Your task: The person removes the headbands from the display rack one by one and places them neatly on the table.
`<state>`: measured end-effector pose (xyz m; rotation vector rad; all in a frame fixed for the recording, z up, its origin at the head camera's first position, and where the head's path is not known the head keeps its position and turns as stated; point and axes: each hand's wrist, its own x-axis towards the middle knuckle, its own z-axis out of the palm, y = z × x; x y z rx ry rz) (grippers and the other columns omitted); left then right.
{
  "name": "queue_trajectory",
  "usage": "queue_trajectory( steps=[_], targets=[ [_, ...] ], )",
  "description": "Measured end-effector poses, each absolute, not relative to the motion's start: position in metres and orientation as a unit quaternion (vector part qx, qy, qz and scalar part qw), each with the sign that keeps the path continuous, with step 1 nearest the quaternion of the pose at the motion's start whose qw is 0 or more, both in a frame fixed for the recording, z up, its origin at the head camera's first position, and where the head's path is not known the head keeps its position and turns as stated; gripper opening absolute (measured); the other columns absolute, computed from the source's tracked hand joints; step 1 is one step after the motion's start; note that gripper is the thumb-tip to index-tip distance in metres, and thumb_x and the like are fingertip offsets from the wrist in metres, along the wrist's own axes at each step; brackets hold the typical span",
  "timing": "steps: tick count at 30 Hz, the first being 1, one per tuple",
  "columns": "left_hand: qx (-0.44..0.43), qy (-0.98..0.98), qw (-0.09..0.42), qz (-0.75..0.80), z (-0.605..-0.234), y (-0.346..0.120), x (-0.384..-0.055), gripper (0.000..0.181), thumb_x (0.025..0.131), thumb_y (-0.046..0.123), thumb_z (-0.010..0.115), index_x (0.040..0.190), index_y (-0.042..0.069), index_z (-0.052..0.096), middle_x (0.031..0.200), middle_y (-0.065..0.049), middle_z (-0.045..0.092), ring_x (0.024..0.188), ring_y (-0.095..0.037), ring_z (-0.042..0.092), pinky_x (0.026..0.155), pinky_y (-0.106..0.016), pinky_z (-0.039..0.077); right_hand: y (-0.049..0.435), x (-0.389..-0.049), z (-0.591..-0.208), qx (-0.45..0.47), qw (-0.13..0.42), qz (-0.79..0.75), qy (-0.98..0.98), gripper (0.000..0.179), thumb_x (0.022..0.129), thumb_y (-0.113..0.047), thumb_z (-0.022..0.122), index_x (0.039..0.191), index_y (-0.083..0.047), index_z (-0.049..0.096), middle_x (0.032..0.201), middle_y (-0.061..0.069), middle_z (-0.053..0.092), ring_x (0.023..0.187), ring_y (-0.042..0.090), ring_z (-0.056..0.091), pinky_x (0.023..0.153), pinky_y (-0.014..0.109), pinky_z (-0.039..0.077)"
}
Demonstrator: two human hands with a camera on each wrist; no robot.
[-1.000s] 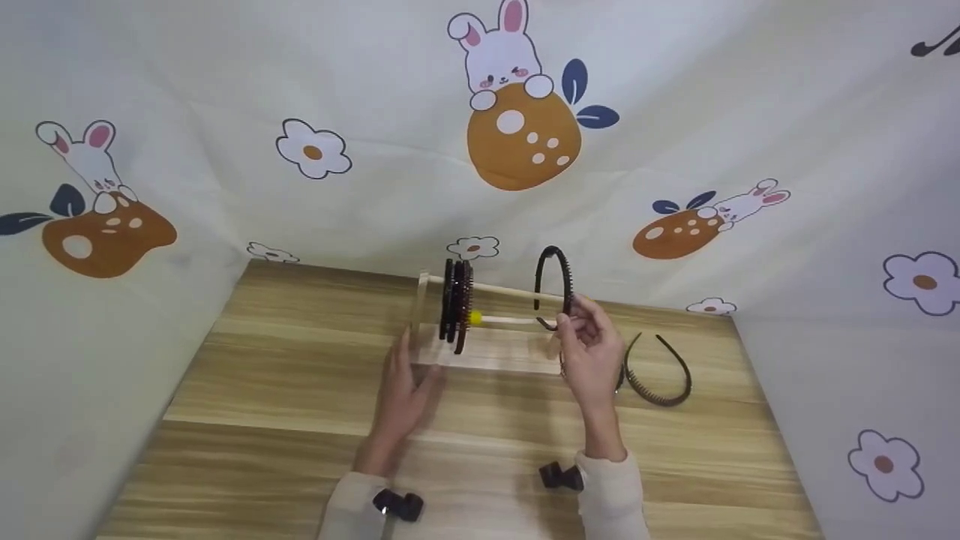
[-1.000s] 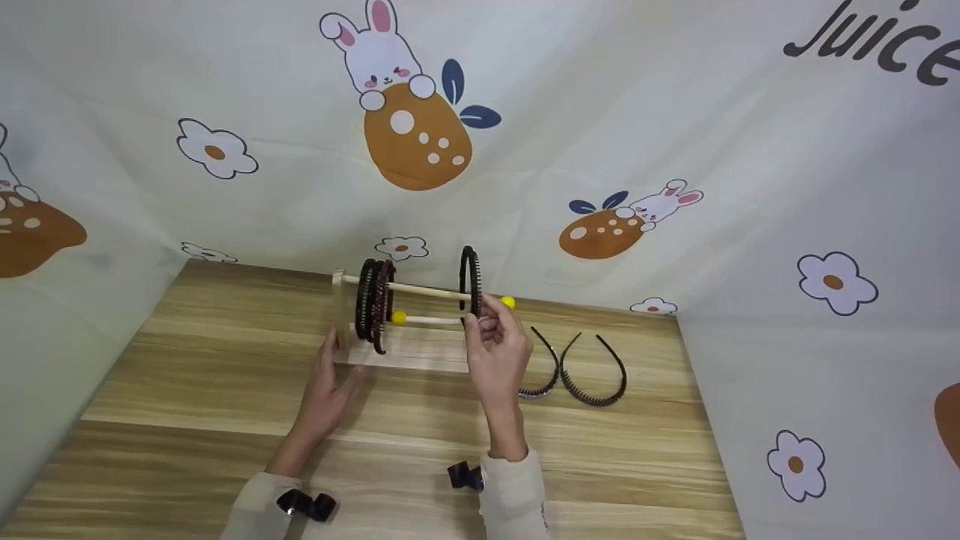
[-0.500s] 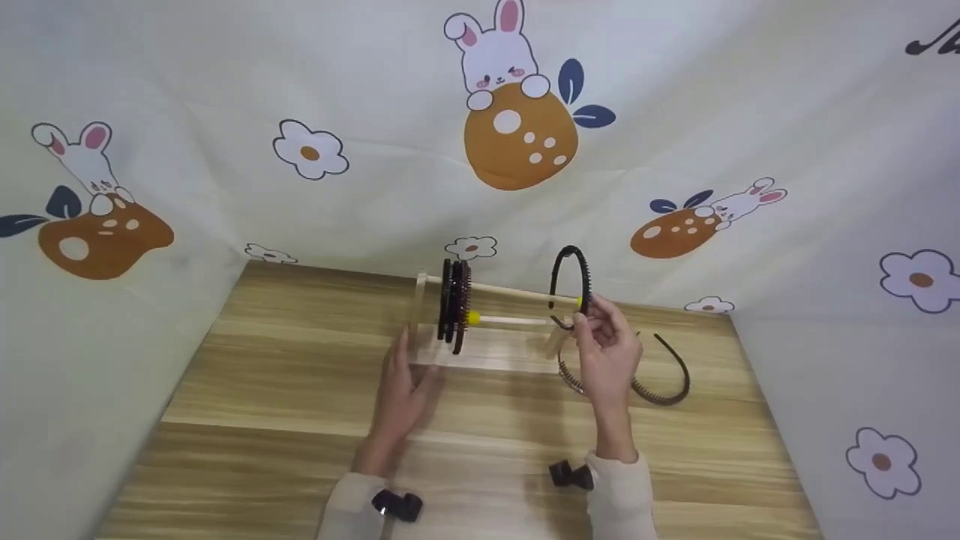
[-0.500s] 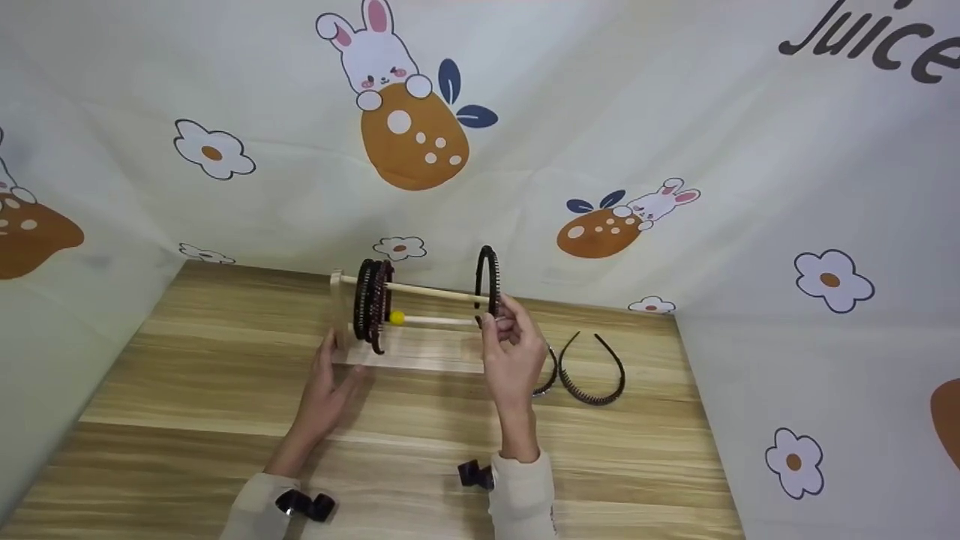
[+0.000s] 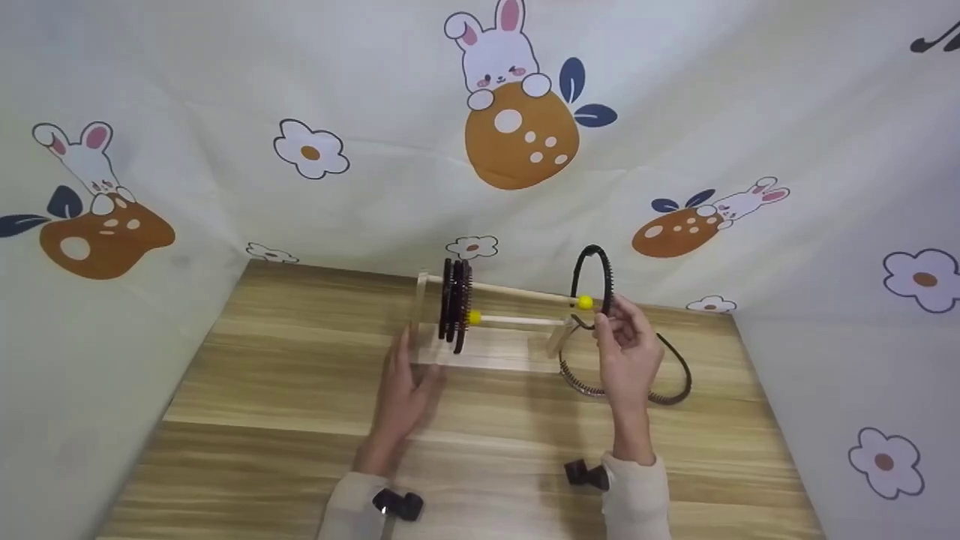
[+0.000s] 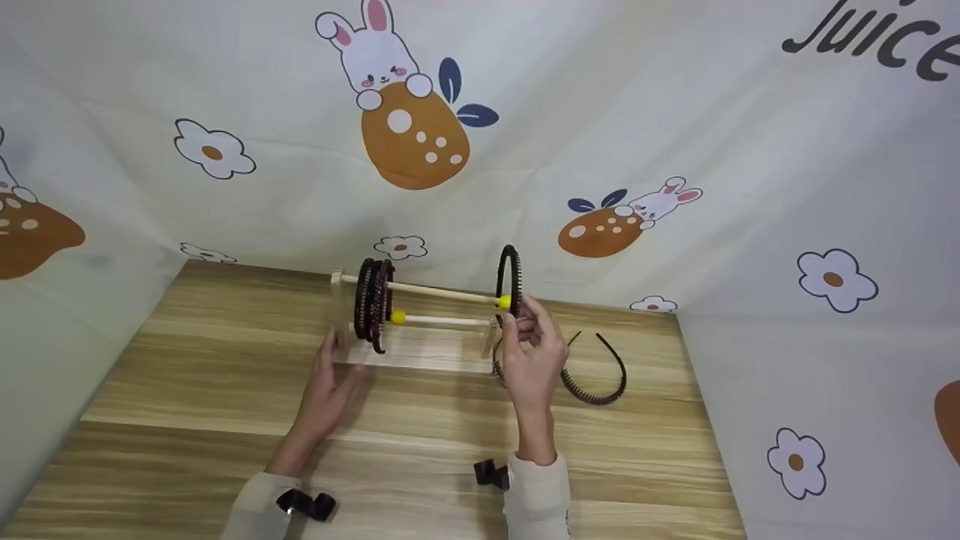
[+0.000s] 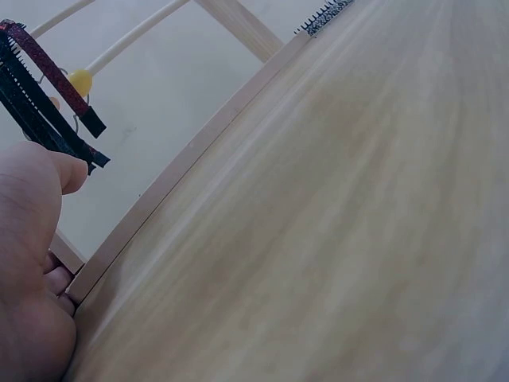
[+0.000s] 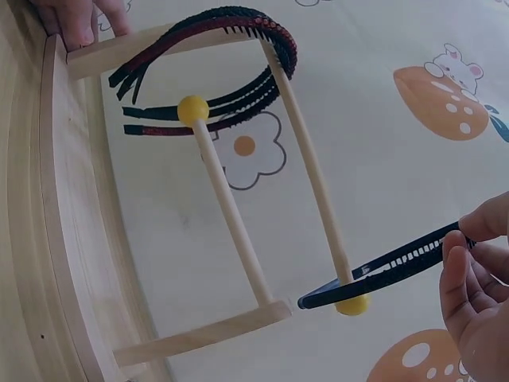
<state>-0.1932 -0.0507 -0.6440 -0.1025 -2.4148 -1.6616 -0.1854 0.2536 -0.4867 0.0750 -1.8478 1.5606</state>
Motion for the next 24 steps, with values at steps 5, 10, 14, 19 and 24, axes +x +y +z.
queue_trajectory(
  steps=[5, 10, 14, 19, 24],
  targets=[
    [-0.038, -0.819, 0.103, -0.564, -0.645, -0.051, -0.193, 0.086, 0.110, 0.027, 0.072, 0.177, 0.010, 0.020, 0.178, -0.026, 0.027, 0.159, -0.052, 0.035, 0.124, -0.078, 0.033, 0.258, -0.186, -0.489, 0.028, 0.356, 0.598, -0.717, 0.031, 0.097, 0.016, 0.071, 0.129, 0.017, 0.069, 0.101, 0.020, 0.073, 0.079, 0.007, 0.068, 0.074, 0.017, 0.062],
    [-0.045, -0.823, 0.107, -0.556, -0.645, -0.051, -0.193, 0.085, 0.110, 0.025, 0.071, 0.176, 0.006, 0.021, 0.178, -0.030, 0.025, 0.159, -0.054, 0.033, 0.124, -0.079, 0.032, 0.264, -0.186, -0.492, 0.026, 0.353, 0.597, -0.720, 0.028, 0.097, 0.016, 0.072, 0.125, 0.017, 0.070, 0.103, 0.024, 0.074, 0.080, 0.006, 0.067, 0.072, 0.015, 0.061],
    [-0.044, -0.824, 0.106, -0.554, -0.645, -0.051, -0.193, 0.085, 0.110, 0.026, 0.071, 0.176, 0.006, 0.021, 0.178, -0.029, 0.025, 0.159, -0.054, 0.032, 0.124, -0.079, 0.031, 0.269, -0.186, -0.494, 0.024, 0.348, 0.596, -0.723, 0.027, 0.094, 0.019, 0.073, 0.121, 0.017, 0.071, 0.104, 0.013, 0.076, 0.077, 0.005, 0.067, 0.069, 0.015, 0.059],
    [-0.038, -0.822, 0.097, -0.560, -0.645, -0.050, -0.194, 0.086, 0.110, 0.027, 0.071, 0.177, 0.009, 0.020, 0.179, -0.027, 0.025, 0.159, -0.053, 0.034, 0.124, -0.079, 0.032, 0.279, -0.185, -0.498, 0.014, 0.338, 0.574, -0.745, 0.029, 0.093, 0.018, 0.076, 0.121, 0.014, 0.074, 0.104, 0.011, 0.076, 0.073, 0.004, 0.066, 0.064, 0.014, 0.058],
    [-0.036, -0.820, 0.095, -0.563, -0.644, -0.050, -0.193, 0.085, 0.110, 0.026, 0.071, 0.176, 0.008, 0.021, 0.179, -0.027, 0.023, 0.157, -0.055, 0.035, 0.124, -0.079, 0.032, 0.291, -0.184, -0.503, -0.006, 0.321, 0.562, -0.762, 0.032, 0.092, 0.019, 0.077, 0.123, 0.012, 0.076, 0.104, 0.019, 0.075, 0.073, 0.004, 0.064, 0.063, 0.014, 0.057]
  ],
)
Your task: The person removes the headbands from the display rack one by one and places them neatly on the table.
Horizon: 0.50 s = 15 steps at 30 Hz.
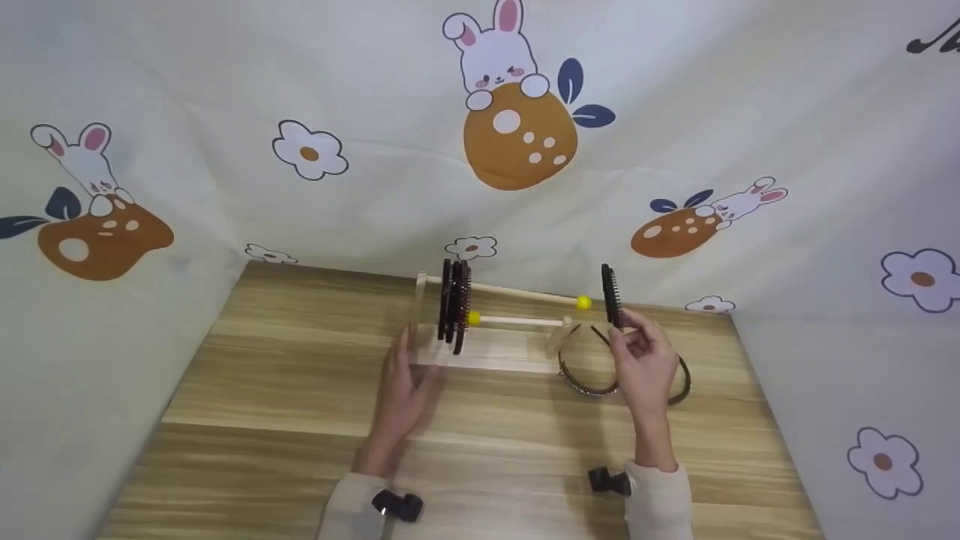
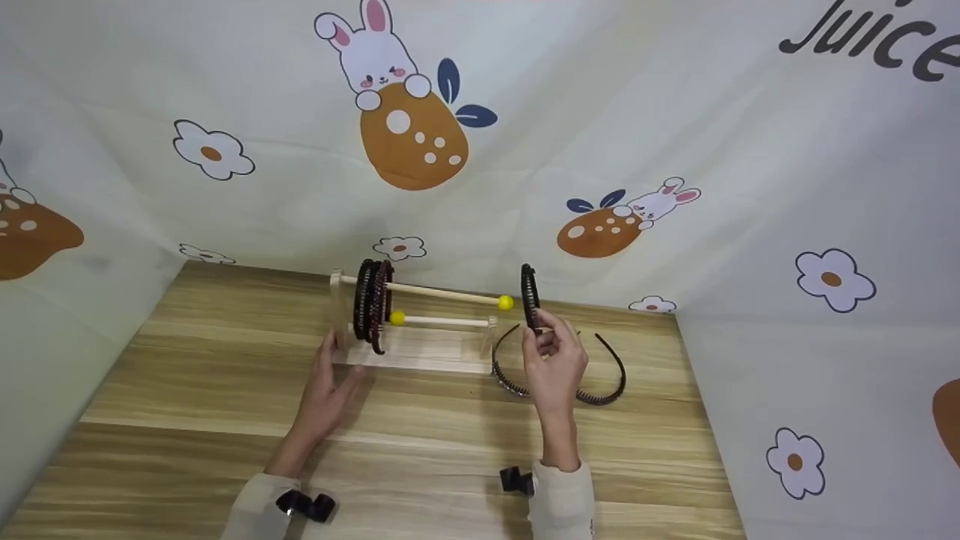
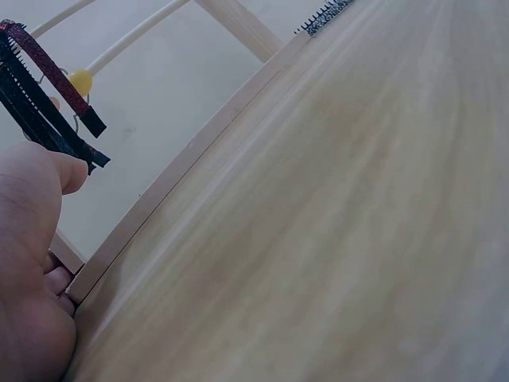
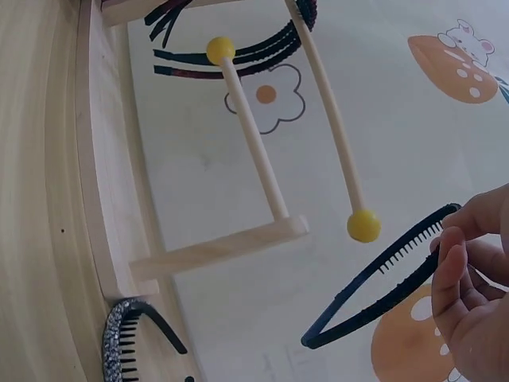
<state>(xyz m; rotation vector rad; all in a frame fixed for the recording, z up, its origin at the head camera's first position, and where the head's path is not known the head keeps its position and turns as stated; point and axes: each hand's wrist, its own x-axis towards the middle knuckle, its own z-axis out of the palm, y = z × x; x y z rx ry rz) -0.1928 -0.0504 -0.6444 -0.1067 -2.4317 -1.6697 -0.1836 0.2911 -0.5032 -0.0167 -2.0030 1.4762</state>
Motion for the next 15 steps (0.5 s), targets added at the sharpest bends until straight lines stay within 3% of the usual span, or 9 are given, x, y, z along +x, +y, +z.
queue_trajectory(
  steps=[10, 15],
  targets=[
    [-0.041, -0.818, 0.092, -0.566, -0.643, -0.051, -0.192, 0.085, 0.110, 0.025, 0.071, 0.177, 0.010, 0.020, 0.180, -0.025, 0.023, 0.158, -0.052, 0.034, 0.125, -0.077, 0.032, 0.315, -0.179, -0.513, -0.029, 0.298, 0.552, -0.778, 0.032, 0.093, 0.020, 0.072, 0.124, 0.012, 0.075, 0.107, 0.026, 0.074, 0.075, 0.003, 0.064, 0.061, 0.012, 0.055],
    [-0.040, -0.820, 0.100, -0.563, -0.643, -0.051, -0.193, 0.086, 0.110, 0.026, 0.071, 0.176, 0.007, 0.020, 0.176, -0.027, 0.029, 0.157, -0.053, 0.036, 0.123, -0.078, 0.035, 0.325, -0.179, -0.521, -0.028, 0.298, 0.532, -0.792, 0.036, 0.096, 0.012, 0.079, 0.131, 0.006, 0.076, 0.107, 0.024, 0.075, 0.074, 0.004, 0.066, 0.059, 0.012, 0.054]
  ],
)
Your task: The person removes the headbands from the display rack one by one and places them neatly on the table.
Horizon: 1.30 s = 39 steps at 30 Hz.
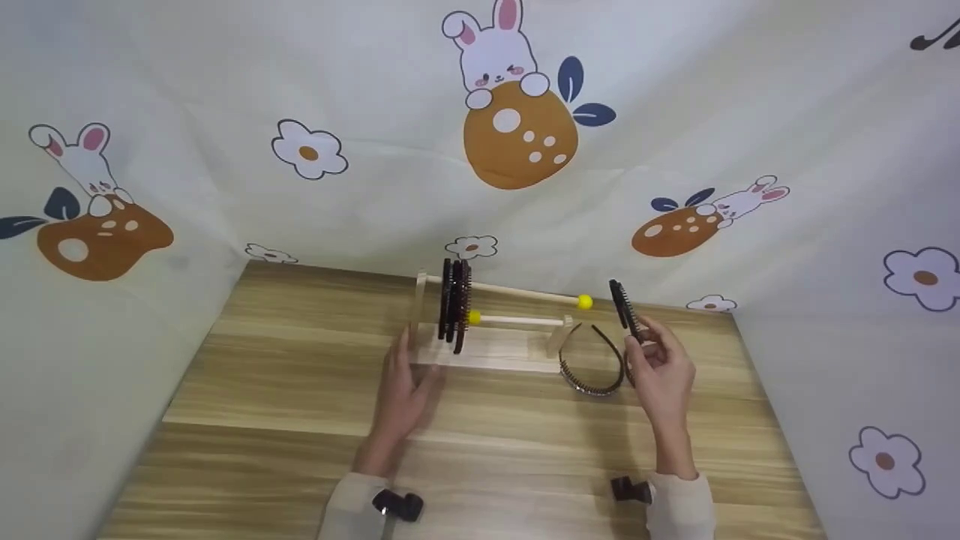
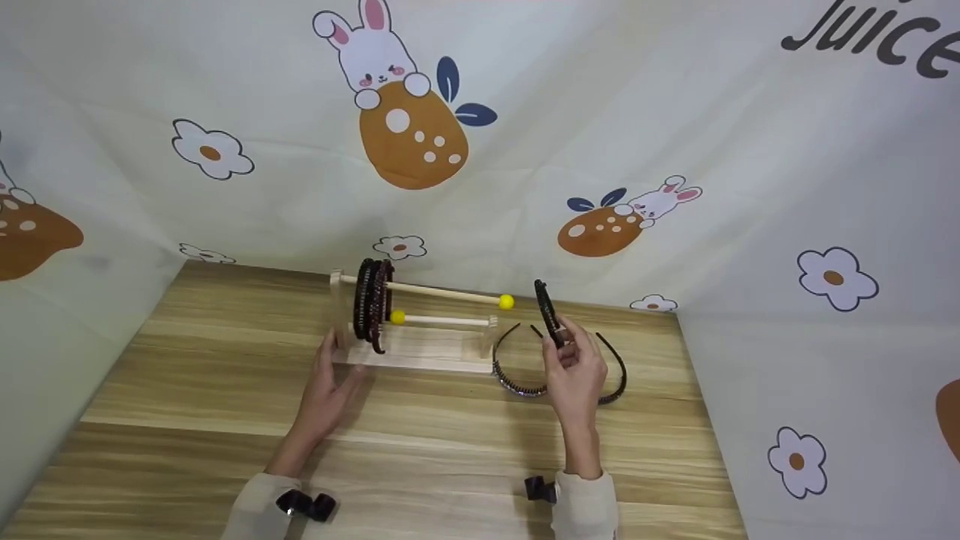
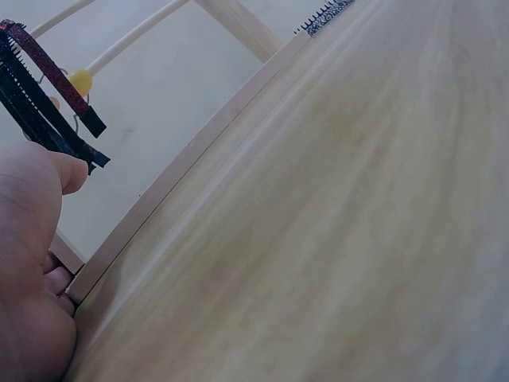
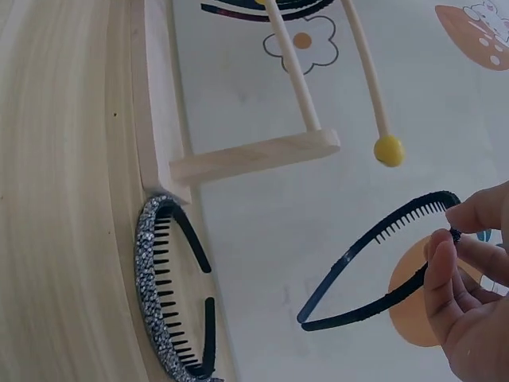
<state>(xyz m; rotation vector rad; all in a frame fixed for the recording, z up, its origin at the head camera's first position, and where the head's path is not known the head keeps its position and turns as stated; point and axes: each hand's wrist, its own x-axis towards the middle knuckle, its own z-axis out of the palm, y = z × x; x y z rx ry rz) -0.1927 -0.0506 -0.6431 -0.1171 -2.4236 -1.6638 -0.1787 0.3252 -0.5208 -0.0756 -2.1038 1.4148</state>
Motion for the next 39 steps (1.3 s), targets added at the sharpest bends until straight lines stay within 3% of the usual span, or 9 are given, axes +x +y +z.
queue_trajectory(
  steps=[4, 10, 15, 20, 28, 35, 39],
  targets=[
    [-0.041, -0.816, 0.105, -0.568, -0.643, -0.049, -0.194, 0.085, 0.110, 0.023, 0.071, 0.176, 0.006, 0.021, 0.174, -0.027, 0.034, 0.155, -0.052, 0.040, 0.123, -0.077, 0.037, 0.332, -0.175, -0.523, -0.045, 0.292, 0.507, -0.810, 0.031, 0.099, 0.001, 0.083, 0.129, 0.003, 0.078, 0.106, 0.019, 0.076, 0.074, 0.003, 0.066, 0.058, 0.011, 0.054],
    [-0.046, -0.808, 0.103, -0.579, -0.643, -0.048, -0.195, 0.086, 0.109, 0.022, 0.073, 0.177, 0.011, 0.021, 0.173, -0.023, 0.037, 0.148, -0.048, 0.049, 0.121, -0.074, 0.042, 0.342, -0.171, -0.525, -0.074, 0.282, 0.473, -0.831, 0.018, 0.101, -0.009, 0.083, 0.115, 0.004, 0.080, 0.104, 0.014, 0.075, 0.073, 0.002, 0.067, 0.062, 0.012, 0.055],
    [-0.045, -0.809, 0.100, -0.578, -0.644, -0.049, -0.195, 0.087, 0.109, 0.025, 0.074, 0.178, 0.015, 0.021, 0.174, -0.020, 0.037, 0.152, -0.047, 0.045, 0.122, -0.074, 0.040, 0.351, -0.168, -0.528, -0.081, 0.288, 0.433, -0.850, 0.017, 0.099, -0.012, 0.086, 0.106, 0.002, 0.080, 0.103, 0.010, 0.072, 0.076, 0.001, 0.065, 0.066, 0.010, 0.053],
    [-0.047, -0.812, 0.104, -0.572, -0.644, -0.049, -0.195, 0.086, 0.109, 0.025, 0.074, 0.177, 0.011, 0.022, 0.173, -0.020, 0.039, 0.157, -0.047, 0.039, 0.127, -0.073, 0.034, 0.360, -0.164, -0.534, -0.071, 0.274, 0.462, -0.841, 0.019, 0.096, -0.008, 0.089, 0.106, 0.004, 0.079, 0.122, 0.013, 0.069, 0.082, 0.000, 0.065, 0.072, 0.008, 0.055],
    [-0.045, -0.813, 0.106, -0.571, -0.645, -0.050, -0.194, 0.086, 0.109, 0.025, 0.072, 0.176, 0.008, 0.022, 0.173, -0.024, 0.036, 0.156, -0.050, 0.040, 0.125, -0.075, 0.035, 0.383, -0.155, -0.541, -0.087, 0.245, 0.456, -0.851, 0.030, 0.088, -0.008, 0.096, 0.106, 0.006, 0.078, 0.151, 0.021, 0.063, 0.085, -0.003, 0.066, 0.077, 0.006, 0.056],
    [-0.041, -0.820, 0.109, -0.561, -0.646, -0.051, -0.194, 0.086, 0.109, 0.026, 0.072, 0.175, 0.004, 0.022, 0.176, -0.029, 0.029, 0.155, -0.055, 0.039, 0.122, -0.080, 0.035, 0.404, -0.147, -0.548, -0.077, 0.221, 0.447, -0.864, 0.031, 0.084, -0.010, 0.099, 0.104, 0.003, 0.079, 0.158, 0.032, 0.057, 0.077, -0.002, 0.070, 0.077, 0.007, 0.054],
    [-0.041, -0.816, 0.107, -0.567, -0.646, -0.051, -0.193, 0.086, 0.109, 0.026, 0.073, 0.175, 0.006, 0.022, 0.176, -0.028, 0.030, 0.154, -0.054, 0.040, 0.122, -0.079, 0.036, 0.414, -0.144, -0.552, -0.092, 0.189, 0.434, -0.876, 0.037, 0.083, -0.015, 0.101, 0.107, 0.003, 0.079, 0.160, 0.034, 0.054, 0.080, -0.002, 0.072, 0.087, 0.005, 0.049]
  ],
)
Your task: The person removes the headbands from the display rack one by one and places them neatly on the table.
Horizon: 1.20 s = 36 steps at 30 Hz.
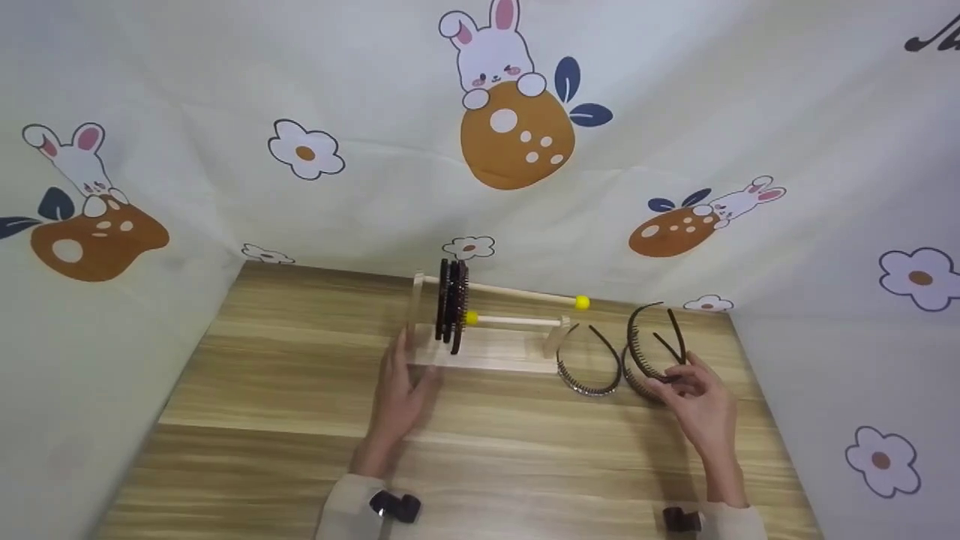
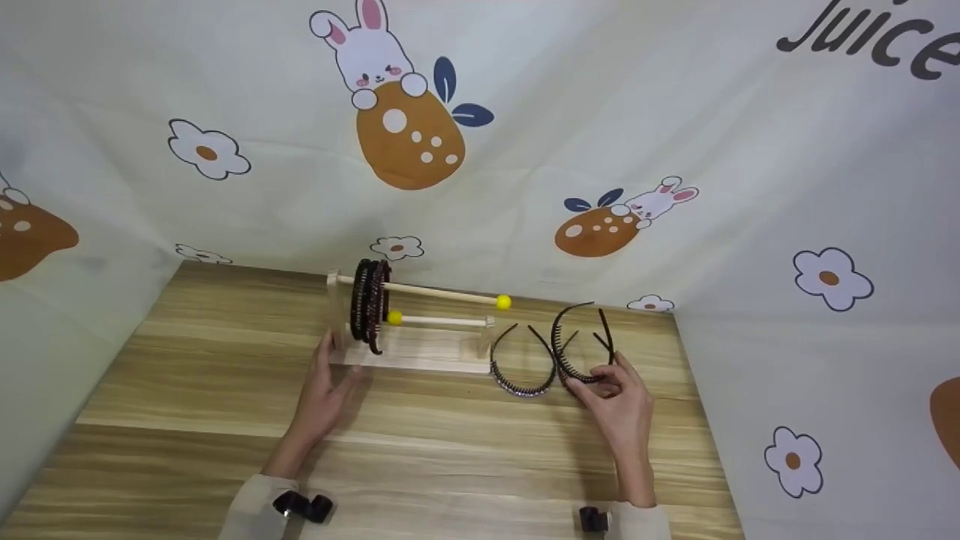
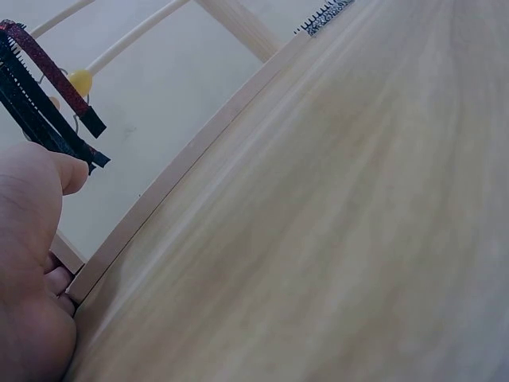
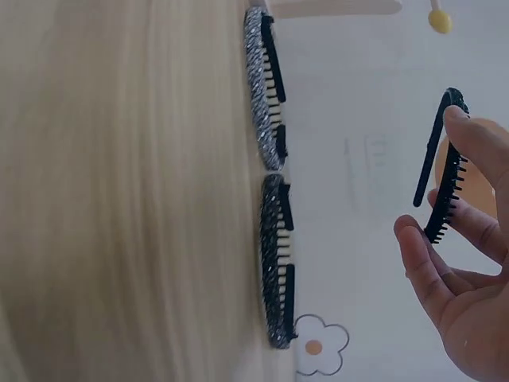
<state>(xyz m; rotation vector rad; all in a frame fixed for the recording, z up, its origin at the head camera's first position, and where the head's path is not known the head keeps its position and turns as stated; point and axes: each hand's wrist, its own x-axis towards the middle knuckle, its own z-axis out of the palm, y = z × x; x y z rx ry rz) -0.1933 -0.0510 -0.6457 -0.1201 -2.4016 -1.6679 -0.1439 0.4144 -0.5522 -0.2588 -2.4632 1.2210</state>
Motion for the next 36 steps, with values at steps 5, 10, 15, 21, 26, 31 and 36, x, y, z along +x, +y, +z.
queue_trajectory(
  steps=[5, 10, 15, 21, 26, 31, 36],
  targets=[
    [-0.042, -0.809, 0.107, -0.576, -0.646, -0.051, -0.194, 0.086, 0.109, 0.026, 0.073, 0.176, 0.007, 0.023, 0.173, -0.026, 0.036, 0.152, -0.051, 0.045, 0.122, -0.077, 0.039, 0.428, -0.141, -0.557, -0.111, 0.163, 0.404, -0.893, 0.042, 0.084, -0.019, 0.101, 0.110, 0.003, 0.078, 0.161, 0.033, 0.053, 0.091, 0.006, 0.078, 0.091, 0.001, 0.046],
    [-0.042, -0.814, 0.105, -0.570, -0.646, -0.051, -0.194, 0.086, 0.109, 0.027, 0.073, 0.176, 0.008, 0.022, 0.174, -0.026, 0.034, 0.154, -0.051, 0.042, 0.123, -0.076, 0.037, 0.444, -0.138, -0.562, -0.105, 0.154, 0.386, -0.904, 0.035, 0.086, -0.017, 0.099, 0.107, 0.001, 0.078, 0.161, 0.031, 0.054, 0.095, 0.019, 0.082, 0.094, 0.000, 0.043],
    [-0.038, -0.817, 0.097, -0.567, -0.646, -0.051, -0.193, 0.088, 0.110, 0.031, 0.072, 0.177, 0.009, 0.020, 0.177, -0.025, 0.028, 0.156, -0.053, 0.038, 0.123, -0.078, 0.035, 0.462, -0.134, -0.564, -0.105, 0.130, 0.362, -0.917, 0.038, 0.087, -0.023, 0.099, 0.110, -0.001, 0.078, 0.165, 0.029, 0.050, 0.098, 0.018, 0.081, 0.109, 0.020, 0.047],
    [-0.034, -0.820, 0.094, -0.563, -0.643, -0.050, -0.193, 0.087, 0.110, 0.029, 0.072, 0.177, 0.011, 0.019, 0.179, -0.024, 0.025, 0.159, -0.052, 0.034, 0.125, -0.079, 0.031, 0.483, -0.129, -0.563, -0.087, 0.117, 0.332, -0.932, 0.040, 0.086, -0.024, 0.099, 0.112, -0.002, 0.077, 0.160, 0.029, 0.055, 0.096, 0.018, 0.081, 0.096, 0.009, 0.042],
    [-0.033, -0.825, 0.093, -0.557, -0.643, -0.050, -0.193, 0.087, 0.110, 0.027, 0.072, 0.177, 0.010, 0.019, 0.179, -0.026, 0.024, 0.158, -0.053, 0.035, 0.125, -0.078, 0.032, 0.496, -0.124, -0.568, -0.073, 0.119, 0.327, -0.935, 0.036, 0.086, -0.015, 0.098, 0.112, -0.002, 0.077, 0.153, 0.031, 0.061, 0.091, 0.018, 0.081, 0.085, 0.003, 0.046],
    [-0.035, -0.825, 0.101, -0.555, -0.644, -0.050, -0.193, 0.087, 0.110, 0.028, 0.072, 0.177, 0.010, 0.020, 0.177, -0.027, 0.029, 0.155, -0.053, 0.040, 0.124, -0.078, 0.034, 0.510, -0.121, -0.573, -0.073, 0.110, 0.307, -0.943, 0.034, 0.087, -0.016, 0.098, 0.111, -0.004, 0.078, 0.136, 0.029, 0.074, 0.088, 0.010, 0.078, 0.081, 0.005, 0.048],
    [-0.039, -0.821, 0.105, -0.560, -0.644, -0.050, -0.193, 0.087, 0.110, 0.026, 0.072, 0.177, 0.011, 0.020, 0.176, -0.025, 0.032, 0.155, -0.052, 0.041, 0.124, -0.077, 0.035, 0.525, -0.120, -0.575, -0.074, 0.112, 0.305, -0.943, 0.036, 0.086, -0.016, 0.099, 0.113, -0.001, 0.078, 0.141, 0.030, 0.071, 0.089, 0.014, 0.081, 0.080, 0.003, 0.049]
  ],
)
